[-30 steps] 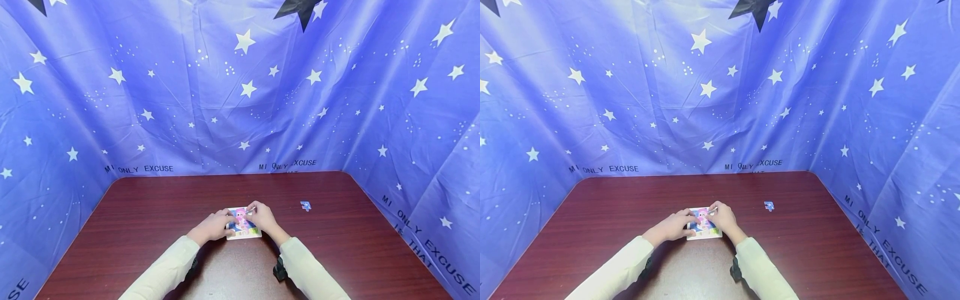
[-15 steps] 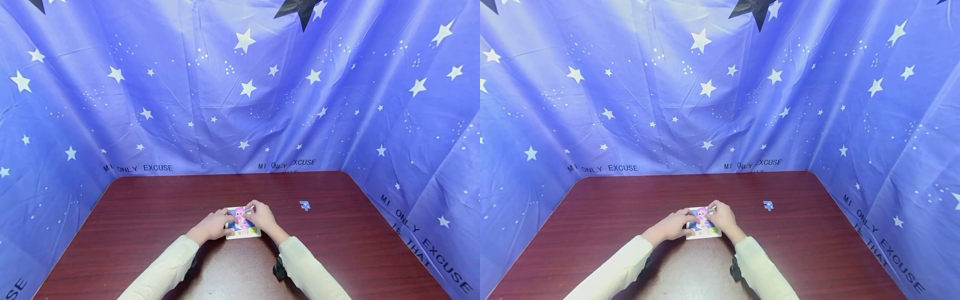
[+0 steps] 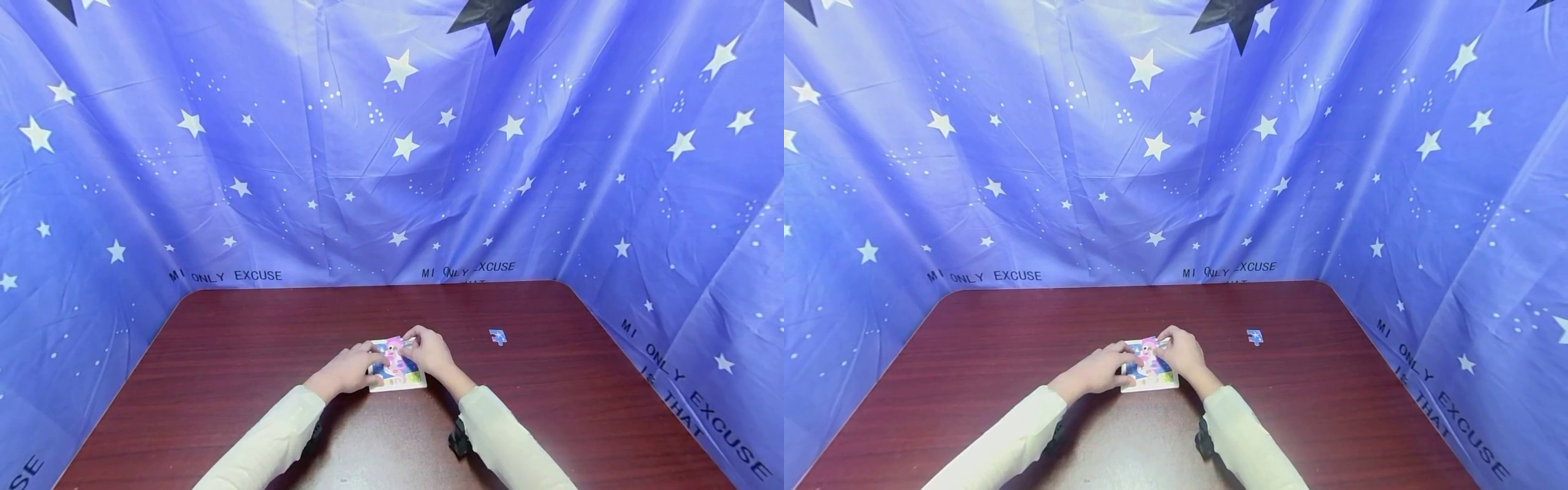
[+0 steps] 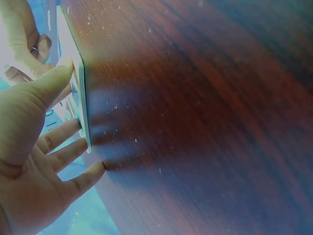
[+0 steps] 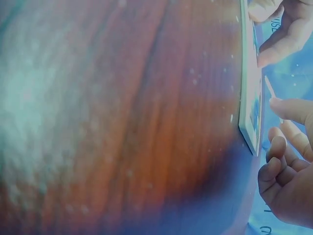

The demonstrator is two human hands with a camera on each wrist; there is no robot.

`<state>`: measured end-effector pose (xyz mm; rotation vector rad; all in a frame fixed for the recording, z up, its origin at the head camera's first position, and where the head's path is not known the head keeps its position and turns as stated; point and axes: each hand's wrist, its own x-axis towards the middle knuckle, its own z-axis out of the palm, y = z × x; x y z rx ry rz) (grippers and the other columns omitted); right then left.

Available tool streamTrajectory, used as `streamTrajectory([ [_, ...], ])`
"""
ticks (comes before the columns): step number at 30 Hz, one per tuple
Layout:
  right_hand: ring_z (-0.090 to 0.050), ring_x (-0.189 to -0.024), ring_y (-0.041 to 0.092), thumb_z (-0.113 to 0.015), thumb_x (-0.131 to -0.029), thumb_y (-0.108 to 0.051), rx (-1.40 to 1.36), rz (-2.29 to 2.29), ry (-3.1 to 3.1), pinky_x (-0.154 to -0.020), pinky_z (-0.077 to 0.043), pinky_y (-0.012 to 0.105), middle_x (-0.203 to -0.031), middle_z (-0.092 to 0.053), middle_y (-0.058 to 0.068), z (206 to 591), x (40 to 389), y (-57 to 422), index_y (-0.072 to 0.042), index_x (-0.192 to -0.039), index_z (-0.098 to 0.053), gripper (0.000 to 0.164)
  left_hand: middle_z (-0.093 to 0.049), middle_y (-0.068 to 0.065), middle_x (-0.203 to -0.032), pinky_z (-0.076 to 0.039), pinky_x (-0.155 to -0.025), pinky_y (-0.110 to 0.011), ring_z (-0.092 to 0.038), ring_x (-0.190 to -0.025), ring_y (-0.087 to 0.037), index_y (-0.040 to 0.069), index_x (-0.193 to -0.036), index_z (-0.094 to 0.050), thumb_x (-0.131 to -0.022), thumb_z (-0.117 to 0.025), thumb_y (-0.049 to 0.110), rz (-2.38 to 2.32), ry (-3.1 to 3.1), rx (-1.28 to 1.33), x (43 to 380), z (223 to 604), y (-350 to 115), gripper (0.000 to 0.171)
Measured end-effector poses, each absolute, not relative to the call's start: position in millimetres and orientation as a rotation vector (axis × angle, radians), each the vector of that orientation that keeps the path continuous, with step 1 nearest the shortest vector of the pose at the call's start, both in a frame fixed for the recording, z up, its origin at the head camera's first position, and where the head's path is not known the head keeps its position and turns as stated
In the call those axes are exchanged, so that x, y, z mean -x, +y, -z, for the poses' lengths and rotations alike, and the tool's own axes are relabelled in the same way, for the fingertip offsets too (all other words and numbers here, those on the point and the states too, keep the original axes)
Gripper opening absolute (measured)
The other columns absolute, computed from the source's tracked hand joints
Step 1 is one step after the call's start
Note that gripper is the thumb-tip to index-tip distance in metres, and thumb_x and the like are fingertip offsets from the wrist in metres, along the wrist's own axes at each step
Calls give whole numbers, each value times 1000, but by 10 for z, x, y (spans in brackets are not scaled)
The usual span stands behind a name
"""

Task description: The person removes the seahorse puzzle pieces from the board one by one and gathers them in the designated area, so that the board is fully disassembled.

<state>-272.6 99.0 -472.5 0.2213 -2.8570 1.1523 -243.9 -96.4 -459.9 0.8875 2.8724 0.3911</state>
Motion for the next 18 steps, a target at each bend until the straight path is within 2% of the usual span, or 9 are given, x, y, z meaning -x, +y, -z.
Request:
streamTrajectory([
  [9, -43, -54, 9, -75, -75, -19, -246, -1145, -2824, -52, -34, 24, -63, -50, -2, 4674, 2706, 1074, -8, -91, -66, 22, -55, -5, -122, -43, -91, -47, -53, -113, -23, 21, -119, -63, -86, -66, 33, -403, 2868, -881, 2442, 4615, -961, 35],
  [18, -41, -53, 10, -75, -76, -21, -206, -1102, -2840, -51, -32, 24, -61, -46, -3, 4699, 2729, 1180, -10, -88, -65, 19, -54, -4, -122, -42, -91, -45, -52, -113, -23, 21, -119, -63, -86, -65, 34, -412, 2865, -869, 2435, 4612, -963, 35],
])
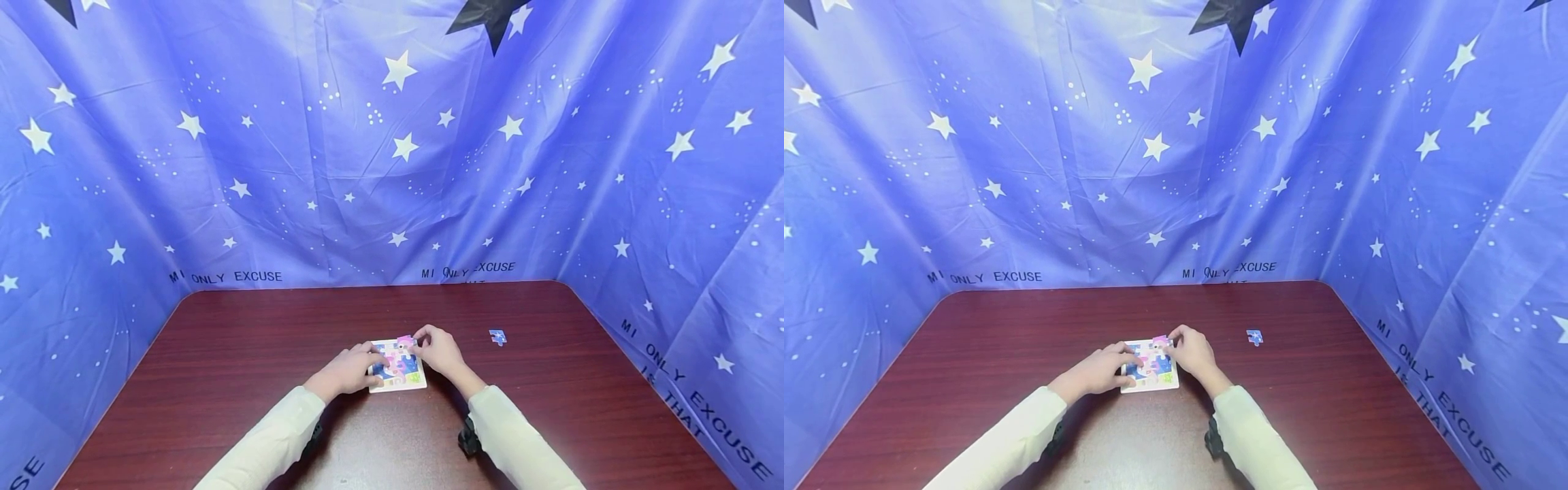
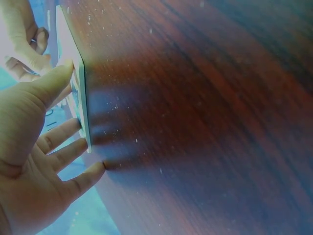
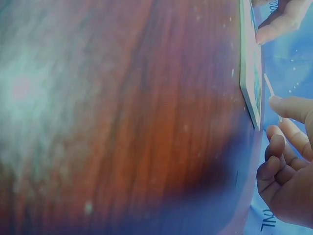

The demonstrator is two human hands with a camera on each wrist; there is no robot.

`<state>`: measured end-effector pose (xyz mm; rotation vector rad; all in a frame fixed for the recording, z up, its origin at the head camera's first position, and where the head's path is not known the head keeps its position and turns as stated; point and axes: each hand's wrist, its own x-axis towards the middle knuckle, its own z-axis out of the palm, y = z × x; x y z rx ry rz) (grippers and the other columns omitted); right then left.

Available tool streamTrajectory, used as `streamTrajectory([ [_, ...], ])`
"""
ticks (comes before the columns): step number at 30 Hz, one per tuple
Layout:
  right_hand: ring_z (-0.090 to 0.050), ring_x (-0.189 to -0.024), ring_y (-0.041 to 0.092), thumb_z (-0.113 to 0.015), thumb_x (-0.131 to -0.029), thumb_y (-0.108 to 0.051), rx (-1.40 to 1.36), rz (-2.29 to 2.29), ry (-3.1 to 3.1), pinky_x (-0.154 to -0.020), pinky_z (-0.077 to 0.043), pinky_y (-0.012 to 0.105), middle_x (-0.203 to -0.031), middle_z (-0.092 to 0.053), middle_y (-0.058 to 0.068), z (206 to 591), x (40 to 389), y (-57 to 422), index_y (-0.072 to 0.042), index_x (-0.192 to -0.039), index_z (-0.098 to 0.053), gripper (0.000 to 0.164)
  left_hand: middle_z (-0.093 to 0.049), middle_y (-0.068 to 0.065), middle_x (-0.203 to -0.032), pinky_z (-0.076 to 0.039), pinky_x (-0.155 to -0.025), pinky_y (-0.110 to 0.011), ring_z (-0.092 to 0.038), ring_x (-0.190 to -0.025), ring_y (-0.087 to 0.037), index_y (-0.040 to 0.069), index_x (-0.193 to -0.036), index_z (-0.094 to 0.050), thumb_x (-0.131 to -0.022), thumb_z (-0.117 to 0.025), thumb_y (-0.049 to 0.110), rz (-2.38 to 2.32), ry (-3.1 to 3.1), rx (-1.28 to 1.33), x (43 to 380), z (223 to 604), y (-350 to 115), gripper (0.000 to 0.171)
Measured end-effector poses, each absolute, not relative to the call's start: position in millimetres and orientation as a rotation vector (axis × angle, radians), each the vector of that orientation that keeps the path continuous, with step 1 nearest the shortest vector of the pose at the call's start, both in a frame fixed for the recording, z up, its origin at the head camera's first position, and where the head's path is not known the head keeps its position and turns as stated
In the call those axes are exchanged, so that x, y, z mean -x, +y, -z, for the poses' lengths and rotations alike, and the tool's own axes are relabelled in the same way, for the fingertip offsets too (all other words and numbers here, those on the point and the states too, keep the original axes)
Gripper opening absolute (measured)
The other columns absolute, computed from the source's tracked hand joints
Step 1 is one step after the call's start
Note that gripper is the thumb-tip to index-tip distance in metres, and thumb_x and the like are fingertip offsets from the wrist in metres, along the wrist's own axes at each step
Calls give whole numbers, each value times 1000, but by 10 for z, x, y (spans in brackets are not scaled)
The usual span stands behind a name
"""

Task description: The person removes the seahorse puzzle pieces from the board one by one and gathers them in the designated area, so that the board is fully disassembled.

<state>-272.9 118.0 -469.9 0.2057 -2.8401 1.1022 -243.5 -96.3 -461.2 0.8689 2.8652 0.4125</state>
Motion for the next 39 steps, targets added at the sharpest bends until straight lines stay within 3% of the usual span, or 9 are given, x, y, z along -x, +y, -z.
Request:
streamTrajectory([
  [39, -42, -55, 11, -76, -74, -22, -71, -1063, -2816, -54, -34, 25, -61, -47, -1, 4696, 2788, 1714, -8, -90, -65, 24, -54, -4, -123, -42, -91, -45, -52, -114, -23, 22, -117, -64, -86, -66, 34, -414, 2882, -883, 2433, 4635, -968, 34],
])
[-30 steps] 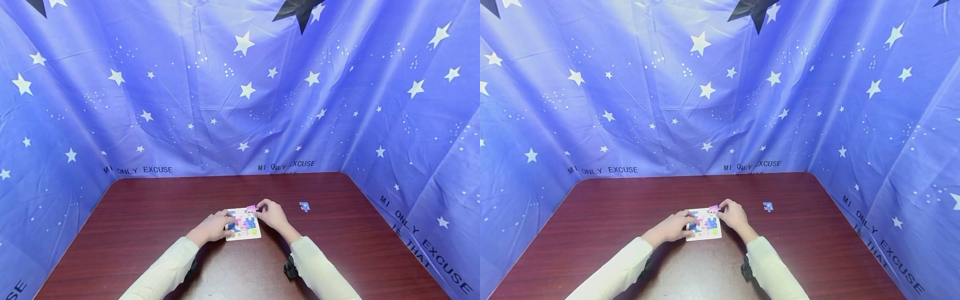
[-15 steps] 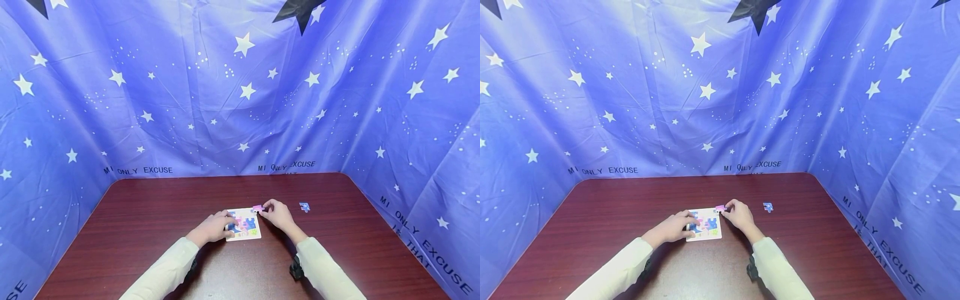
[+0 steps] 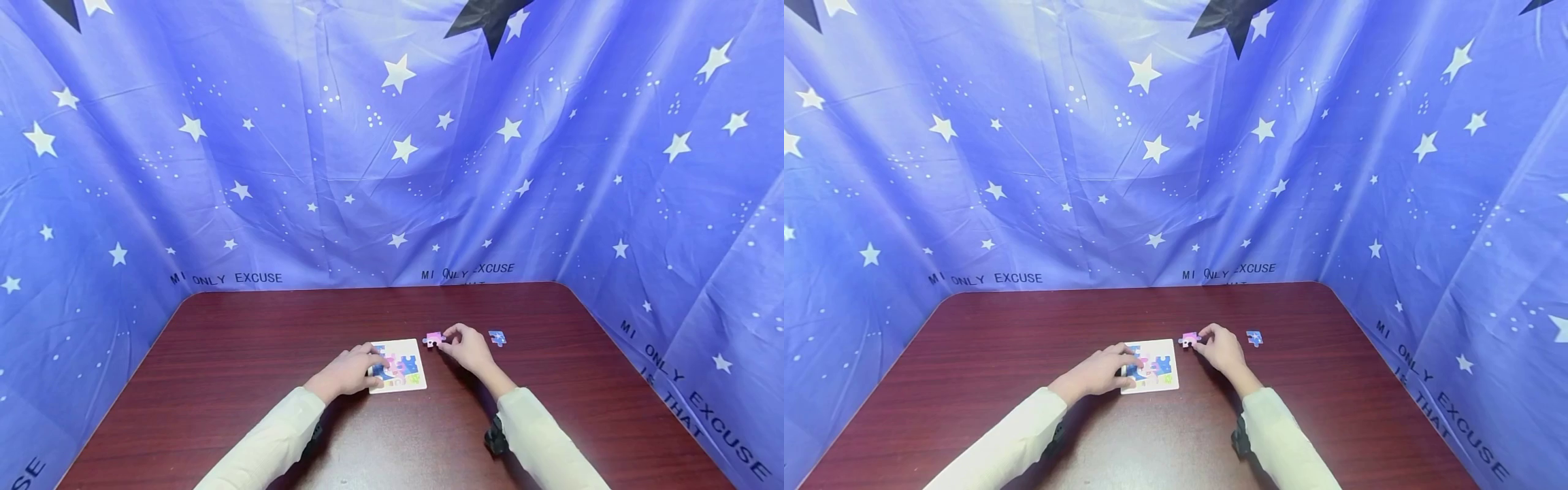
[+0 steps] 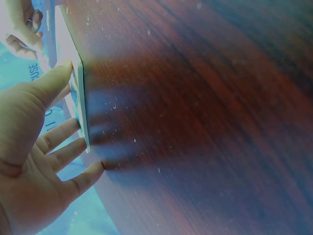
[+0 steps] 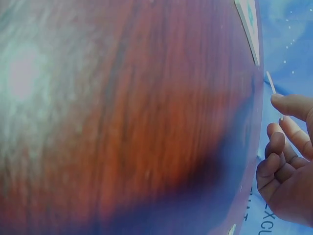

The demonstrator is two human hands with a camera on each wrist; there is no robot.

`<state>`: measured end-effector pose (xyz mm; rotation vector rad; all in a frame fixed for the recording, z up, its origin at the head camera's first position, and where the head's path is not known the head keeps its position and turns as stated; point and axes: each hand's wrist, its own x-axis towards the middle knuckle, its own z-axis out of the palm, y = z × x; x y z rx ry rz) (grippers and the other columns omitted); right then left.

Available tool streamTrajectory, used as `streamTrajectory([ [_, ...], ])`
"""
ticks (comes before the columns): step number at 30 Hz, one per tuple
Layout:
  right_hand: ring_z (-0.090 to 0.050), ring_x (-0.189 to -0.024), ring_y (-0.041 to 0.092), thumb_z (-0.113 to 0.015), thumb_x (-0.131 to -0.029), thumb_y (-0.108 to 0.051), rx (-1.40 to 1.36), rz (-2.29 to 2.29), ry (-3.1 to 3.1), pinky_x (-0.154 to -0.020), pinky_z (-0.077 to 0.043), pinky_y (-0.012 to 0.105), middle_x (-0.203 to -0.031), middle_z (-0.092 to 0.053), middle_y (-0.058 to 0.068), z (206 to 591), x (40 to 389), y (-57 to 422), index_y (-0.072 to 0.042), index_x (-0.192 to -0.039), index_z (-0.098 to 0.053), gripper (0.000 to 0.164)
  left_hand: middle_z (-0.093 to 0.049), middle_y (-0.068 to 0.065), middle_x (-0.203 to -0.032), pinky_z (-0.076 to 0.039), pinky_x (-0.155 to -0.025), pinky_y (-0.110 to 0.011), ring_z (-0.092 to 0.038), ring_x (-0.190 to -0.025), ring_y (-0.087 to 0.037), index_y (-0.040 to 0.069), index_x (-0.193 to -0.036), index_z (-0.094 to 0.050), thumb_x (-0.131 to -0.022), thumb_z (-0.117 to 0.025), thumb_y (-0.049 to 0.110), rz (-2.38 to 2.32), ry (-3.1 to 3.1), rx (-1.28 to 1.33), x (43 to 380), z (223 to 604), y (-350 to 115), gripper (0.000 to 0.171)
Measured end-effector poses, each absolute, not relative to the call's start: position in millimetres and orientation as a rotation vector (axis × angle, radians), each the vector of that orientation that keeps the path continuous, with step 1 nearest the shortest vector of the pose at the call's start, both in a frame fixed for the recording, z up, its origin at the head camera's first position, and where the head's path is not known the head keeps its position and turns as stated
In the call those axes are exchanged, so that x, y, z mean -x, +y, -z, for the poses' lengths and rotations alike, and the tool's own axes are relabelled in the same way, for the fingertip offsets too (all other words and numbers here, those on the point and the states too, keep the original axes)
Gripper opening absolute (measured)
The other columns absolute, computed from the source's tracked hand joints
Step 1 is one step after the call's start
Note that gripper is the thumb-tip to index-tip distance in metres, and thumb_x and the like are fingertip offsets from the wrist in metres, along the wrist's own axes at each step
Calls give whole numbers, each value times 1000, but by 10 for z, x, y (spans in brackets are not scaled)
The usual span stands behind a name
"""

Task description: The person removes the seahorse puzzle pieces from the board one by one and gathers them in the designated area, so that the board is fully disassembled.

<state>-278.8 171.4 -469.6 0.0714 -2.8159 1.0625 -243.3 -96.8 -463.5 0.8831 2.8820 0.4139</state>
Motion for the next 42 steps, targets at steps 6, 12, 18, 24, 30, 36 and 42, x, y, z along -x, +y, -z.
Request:
streamTrajectory([
  [6, -42, -55, 12, -76, -75, -21, -58, -1065, -2812, -55, -34, 25, -60, -46, -1, 4695, 2788, 1798, -7, -90, -65, 24, -54, -5, -123, -41, -92, -45, -51, -114, -23, 22, -117, -64, -86, -66, 34, -418, 2881, -874, 2431, 4636, -967, 34],
  [12, -42, -55, 11, -75, -75, -21, -56, -1048, -2808, -55, -34, 25, -60, -46, -2, 4718, 2802, 1904, -6, -91, -65, 24, -54, -4, -123, -41, -91, -45, -51, -114, -23, 23, -117, -64, -85, -66, 34, -410, 2890, -878, 2440, 4658, -964, 33],
  [18, -42, -55, 11, -75, -75, -20, -56, -1060, -2801, -53, -34, 24, -61, -46, -1, 4734, 2810, 2001, -4, -91, -64, 25, -54, -4, -124, -42, -91, -45, -52, -115, -22, 24, -117, -63, -85, -66, 34, -408, 2895, -888, 2450, 4671, -963, 34],
  [24, -42, -55, 11, -75, -75, -21, -28, -1066, -2794, -54, -34, 24, -62, -47, -1, 4715, 2811, 2085, -5, -92, -65, 25, -54, -4, -124, -42, -91, -45, -52, -114, -22, 24, -117, -63, -85, -66, 34, -410, 2893, -888, 2449, 4675, -965, 34],
  [30, -43, -55, 11, -75, -75, -21, -20, -1049, -2785, -56, -35, 25, -63, -49, -1, 4715, 2816, 2162, -6, -92, -66, 25, -55, -4, -122, -42, -89, -45, -52, -113, -22, 23, -117, -64, -85, -66, 34, -409, 2897, -895, 2441, 4670, -966, 34],
  [36, -44, -58, 12, -75, -75, -21, -22, -1035, -2786, -58, -36, 26, -64, -49, -1, 4739, 2829, 2240, -5, -92, -65, 26, -55, -3, -121, -42, -90, -45, -52, -113, -21, 23, -117, -64, -85, -66, 34, -409, 2895, -892, 2439, 4665, -967, 34],
  [42, -44, -59, 12, -74, -76, -20, -13, -1033, -2787, -58, -35, 26, -63, -49, 0, 4737, 2814, 2294, -4, -92, -65, 25, -55, -4, -122, -42, -90, -46, -52, -112, -22, 21, -117, -64, -85, -67, 33, -416, 2894, -897, 2428, 4652, -968, 34],
])
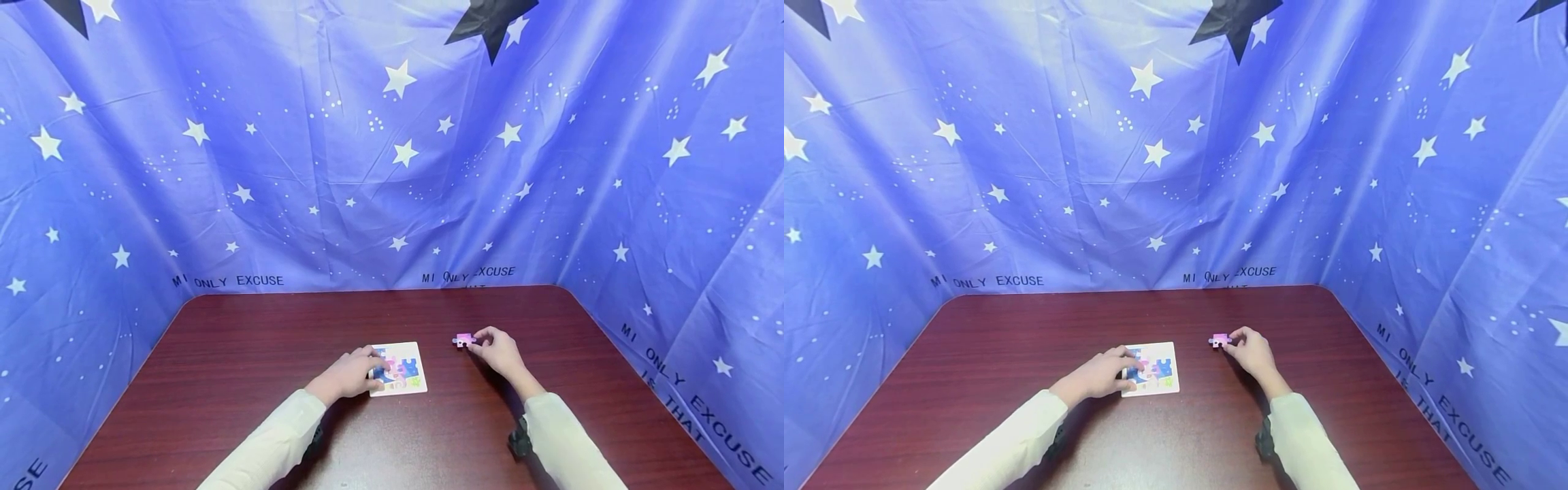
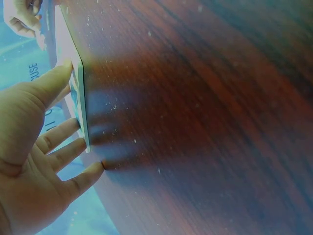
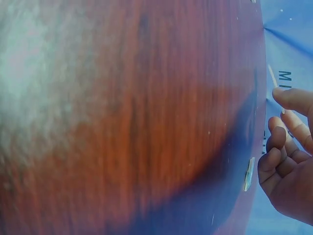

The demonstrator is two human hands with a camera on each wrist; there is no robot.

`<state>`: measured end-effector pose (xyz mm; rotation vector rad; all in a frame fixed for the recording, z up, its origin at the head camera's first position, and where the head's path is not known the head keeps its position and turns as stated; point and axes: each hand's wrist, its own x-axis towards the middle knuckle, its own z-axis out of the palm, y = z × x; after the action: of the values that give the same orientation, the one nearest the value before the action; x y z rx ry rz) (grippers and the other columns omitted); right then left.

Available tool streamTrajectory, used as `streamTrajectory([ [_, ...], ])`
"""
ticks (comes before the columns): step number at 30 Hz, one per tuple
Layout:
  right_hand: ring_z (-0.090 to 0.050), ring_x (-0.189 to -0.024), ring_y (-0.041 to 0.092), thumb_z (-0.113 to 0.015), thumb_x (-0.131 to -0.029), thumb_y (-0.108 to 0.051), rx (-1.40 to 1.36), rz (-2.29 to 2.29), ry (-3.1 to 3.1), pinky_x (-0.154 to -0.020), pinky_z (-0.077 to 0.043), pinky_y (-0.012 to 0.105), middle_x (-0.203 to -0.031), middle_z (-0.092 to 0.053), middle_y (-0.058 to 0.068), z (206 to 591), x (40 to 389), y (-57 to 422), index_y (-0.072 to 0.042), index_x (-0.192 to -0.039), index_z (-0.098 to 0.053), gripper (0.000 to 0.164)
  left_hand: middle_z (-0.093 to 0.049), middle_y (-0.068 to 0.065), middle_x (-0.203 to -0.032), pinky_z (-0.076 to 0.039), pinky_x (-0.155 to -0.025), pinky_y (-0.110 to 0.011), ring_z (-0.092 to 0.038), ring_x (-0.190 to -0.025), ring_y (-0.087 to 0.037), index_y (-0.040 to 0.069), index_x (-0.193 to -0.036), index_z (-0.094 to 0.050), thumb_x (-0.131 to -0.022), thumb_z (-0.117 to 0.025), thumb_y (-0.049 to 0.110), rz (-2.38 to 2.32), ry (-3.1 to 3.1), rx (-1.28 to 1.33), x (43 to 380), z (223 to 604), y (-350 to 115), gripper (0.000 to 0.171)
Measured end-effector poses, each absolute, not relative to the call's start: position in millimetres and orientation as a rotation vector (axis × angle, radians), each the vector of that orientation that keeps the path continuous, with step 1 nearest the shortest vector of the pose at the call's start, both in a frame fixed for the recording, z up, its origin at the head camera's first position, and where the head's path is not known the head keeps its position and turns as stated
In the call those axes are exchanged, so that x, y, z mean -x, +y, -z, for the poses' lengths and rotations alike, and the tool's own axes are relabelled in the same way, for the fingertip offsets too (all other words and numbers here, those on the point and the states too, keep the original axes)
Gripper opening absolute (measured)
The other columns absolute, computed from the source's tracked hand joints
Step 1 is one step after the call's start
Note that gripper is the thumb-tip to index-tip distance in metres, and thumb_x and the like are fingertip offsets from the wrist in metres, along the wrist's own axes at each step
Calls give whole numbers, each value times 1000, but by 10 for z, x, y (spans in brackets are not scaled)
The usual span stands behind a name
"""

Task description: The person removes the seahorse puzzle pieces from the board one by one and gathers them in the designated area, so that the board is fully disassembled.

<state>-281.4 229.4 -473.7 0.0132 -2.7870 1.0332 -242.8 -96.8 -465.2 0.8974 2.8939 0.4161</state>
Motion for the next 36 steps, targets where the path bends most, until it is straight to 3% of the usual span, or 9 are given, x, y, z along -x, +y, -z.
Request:
streamTrajectory([
  [36, -44, -62, 11, -73, -77, -19, 45, -1077, -2824, -59, -35, 24, -65, -48, -1, 4785, 2854, 2495, -1, -95, -65, 27, -55, -4, -122, -42, -91, -45, -52, -113, -22, 22, -116, -64, -84, -67, 33, -425, 2900, -902, 2424, 4651, -972, 34],
])
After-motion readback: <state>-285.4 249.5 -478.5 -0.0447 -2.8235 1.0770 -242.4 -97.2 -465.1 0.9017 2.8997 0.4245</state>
